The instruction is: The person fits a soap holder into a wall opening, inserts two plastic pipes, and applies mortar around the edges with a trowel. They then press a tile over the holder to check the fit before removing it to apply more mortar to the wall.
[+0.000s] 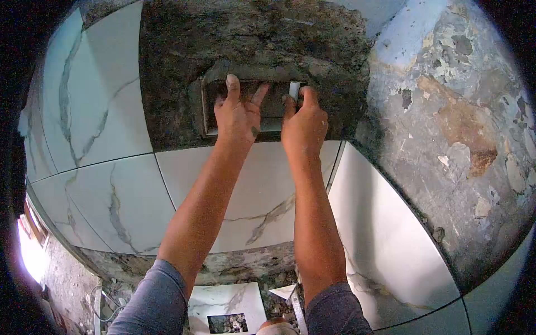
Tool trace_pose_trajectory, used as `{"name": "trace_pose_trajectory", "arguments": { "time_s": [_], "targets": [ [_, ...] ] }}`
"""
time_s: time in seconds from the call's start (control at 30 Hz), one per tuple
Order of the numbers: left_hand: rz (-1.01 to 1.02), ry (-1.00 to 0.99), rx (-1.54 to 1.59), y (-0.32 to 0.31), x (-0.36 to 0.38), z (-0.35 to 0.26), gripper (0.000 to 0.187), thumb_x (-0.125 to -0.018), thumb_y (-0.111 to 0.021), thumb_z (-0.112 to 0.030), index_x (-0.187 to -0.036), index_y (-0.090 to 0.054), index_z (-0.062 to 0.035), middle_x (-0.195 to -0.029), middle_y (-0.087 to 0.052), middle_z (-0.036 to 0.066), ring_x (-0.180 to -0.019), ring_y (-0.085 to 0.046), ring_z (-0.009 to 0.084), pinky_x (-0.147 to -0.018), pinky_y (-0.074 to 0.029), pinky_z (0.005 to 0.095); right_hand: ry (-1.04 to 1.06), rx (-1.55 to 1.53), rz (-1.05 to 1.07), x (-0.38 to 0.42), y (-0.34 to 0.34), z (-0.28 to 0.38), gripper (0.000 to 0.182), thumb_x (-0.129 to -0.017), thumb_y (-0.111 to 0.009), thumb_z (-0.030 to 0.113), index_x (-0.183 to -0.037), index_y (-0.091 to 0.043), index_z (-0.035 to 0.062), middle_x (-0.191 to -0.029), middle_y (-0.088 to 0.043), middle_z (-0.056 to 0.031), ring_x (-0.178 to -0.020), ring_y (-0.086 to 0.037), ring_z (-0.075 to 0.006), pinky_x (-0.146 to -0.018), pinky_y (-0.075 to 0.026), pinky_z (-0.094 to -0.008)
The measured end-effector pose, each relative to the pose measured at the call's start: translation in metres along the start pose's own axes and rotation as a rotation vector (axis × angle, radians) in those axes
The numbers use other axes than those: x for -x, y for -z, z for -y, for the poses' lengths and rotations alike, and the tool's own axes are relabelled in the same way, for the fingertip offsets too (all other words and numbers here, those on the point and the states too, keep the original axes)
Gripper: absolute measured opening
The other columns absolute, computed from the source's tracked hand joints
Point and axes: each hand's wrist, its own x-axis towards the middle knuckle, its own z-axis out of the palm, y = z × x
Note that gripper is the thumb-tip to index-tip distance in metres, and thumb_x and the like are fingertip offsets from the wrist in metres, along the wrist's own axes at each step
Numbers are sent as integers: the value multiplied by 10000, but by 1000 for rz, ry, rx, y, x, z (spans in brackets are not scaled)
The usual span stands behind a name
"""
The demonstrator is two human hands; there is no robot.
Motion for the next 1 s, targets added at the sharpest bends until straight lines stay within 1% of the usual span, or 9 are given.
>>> {"name": "trace_pose_trajectory", "arguments": {
  "time_s": [0.17,0.33,0.4,0.47,0.7,0.77,0.83,0.93,1.0],
  "targets": [
    [100,-116,106,7,-8,7,580,-866,-638,-246,-1215,-288,58,-1162,-470,176,-992,-579,294,-879,-546,430,94,71,-80,-1,-5,-8,304,-875,-595,207,-1109,-552,17,-837,-642,-209,-797,-631,-379,-693,-469,-466],
    [-77,29,55,-1,-2,-1,581,-865,-639,-246,-1210,-289,64,-1167,-475,162,-1009,-572,321,-911,-519,461,125,49,-49,-3,0,-7,262,-859,-614,194,-1050,-592,16,-838,-656,-199,-796,-642,-359,-690,-476,-433],
    [-2,-16,87,2,-3,3,595,-867,-636,-248,-1216,-277,73,-1175,-470,163,-1012,-570,326,-915,-514,463,127,36,-64,-5,-5,-10,233,-846,-631,184,-1017,-608,27,-841,-670,-181,-793,-651,-343,-683,-482,-403],
    [77,-58,116,4,-5,5,609,-869,-634,-249,-1222,-264,82,-1184,-465,164,-1014,-569,331,-920,-509,465,127,-10,-48,-5,-9,-14,222,-849,-618,129,-1042,-600,22,-850,-668,-189,-806,-656,-337,-686,-485,-399],
    [-14,-57,60,1,-1,4,603,-880,-618,-255,-1255,-272,67,-1169,-489,148,-1039,-558,299,-930,-500,468,155,-5,-124,2,-16,-9,239,-856,-600,99,-1077,-585,10,-859,-661,-207,-812,-658,-343,-690,-488,-403],
    [-47,-14,40,4,-5,3,574,-883,-614,-248,-1253,-293,51,-1164,-495,145,-1043,-556,290,-927,-502,469,86,12,-60,3,-13,-4,239,-862,-589,98,-1079,-582,-3,-870,-655,-222,-826,-653,-352,-687,-487,-408],
    [110,-61,108,7,-8,5,511,-895,-597,-227,-1255,-323,11,-1180,-491,142,-1049,-553,290,-920,-505,477,112,34,-69,1,-16,-10,243,-868,-582,108,-1084,-583,-3,-876,-652,-227,-832,-649,-359,-691,-487,-413],
    [26,-40,115,3,-4,5,469,-910,-570,-214,-1270,-340,-22,-1214,-487,149,-1073,-543,300,-933,-492,489,113,61,-34,2,-13,-9,277,-865,-548,94,-1121,-572,-7,-887,-643,-243,-848,-635,-383,-715,-488,-436],
    [67,-74,90,6,-6,9,488,-906,-566,-261,-1244,-359,23,-1208,-498,156,-1083,-538,305,-965,-471,479,51,43,47,4,-8,2,330,-853,-503,56,-1173,-546,-16,-940,-632,-252,-883,-617,-405,-759,-491,-456]
  ]
}}
